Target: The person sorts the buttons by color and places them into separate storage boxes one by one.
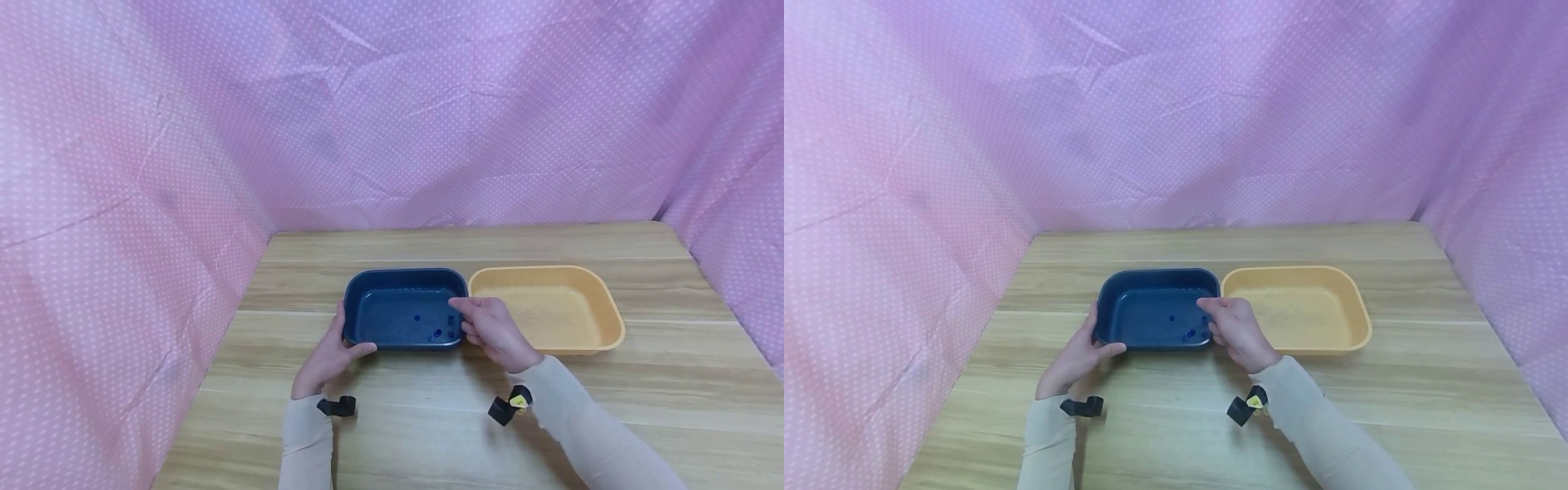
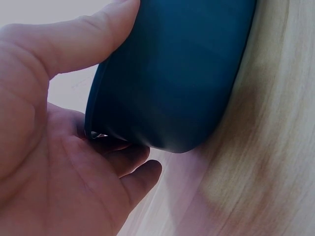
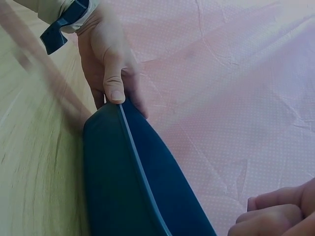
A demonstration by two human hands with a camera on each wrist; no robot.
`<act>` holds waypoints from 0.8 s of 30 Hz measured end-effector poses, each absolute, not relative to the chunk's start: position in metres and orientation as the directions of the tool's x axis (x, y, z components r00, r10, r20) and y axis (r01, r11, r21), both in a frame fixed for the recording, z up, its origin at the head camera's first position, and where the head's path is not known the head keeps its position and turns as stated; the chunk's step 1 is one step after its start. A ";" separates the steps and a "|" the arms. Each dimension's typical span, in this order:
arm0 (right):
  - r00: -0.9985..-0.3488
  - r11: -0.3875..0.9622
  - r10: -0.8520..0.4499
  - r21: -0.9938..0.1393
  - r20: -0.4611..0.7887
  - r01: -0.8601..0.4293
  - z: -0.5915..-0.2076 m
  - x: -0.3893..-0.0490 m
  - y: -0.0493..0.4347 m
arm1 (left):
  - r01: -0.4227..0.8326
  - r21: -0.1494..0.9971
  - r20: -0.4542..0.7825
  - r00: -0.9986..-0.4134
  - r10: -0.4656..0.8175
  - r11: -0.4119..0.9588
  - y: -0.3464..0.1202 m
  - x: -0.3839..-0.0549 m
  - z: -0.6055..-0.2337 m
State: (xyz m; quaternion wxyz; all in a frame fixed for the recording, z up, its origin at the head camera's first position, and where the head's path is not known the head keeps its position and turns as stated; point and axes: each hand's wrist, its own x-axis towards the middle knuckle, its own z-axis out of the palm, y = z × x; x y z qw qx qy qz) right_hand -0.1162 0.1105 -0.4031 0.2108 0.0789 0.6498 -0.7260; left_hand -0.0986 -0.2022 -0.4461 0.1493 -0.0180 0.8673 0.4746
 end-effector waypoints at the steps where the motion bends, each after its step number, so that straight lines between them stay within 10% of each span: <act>1: -0.898 -0.070 -0.204 -0.910 -0.389 0.409 -0.403 -0.116 0.111 | -0.174 0.817 -0.277 -0.954 0.111 0.550 -0.202 -0.099 -0.446; 24: -0.922 0.017 -0.183 -0.939 -0.341 0.344 -0.399 -0.086 0.157 | -0.173 0.816 -0.282 -0.952 0.117 0.551 -0.201 -0.101 -0.448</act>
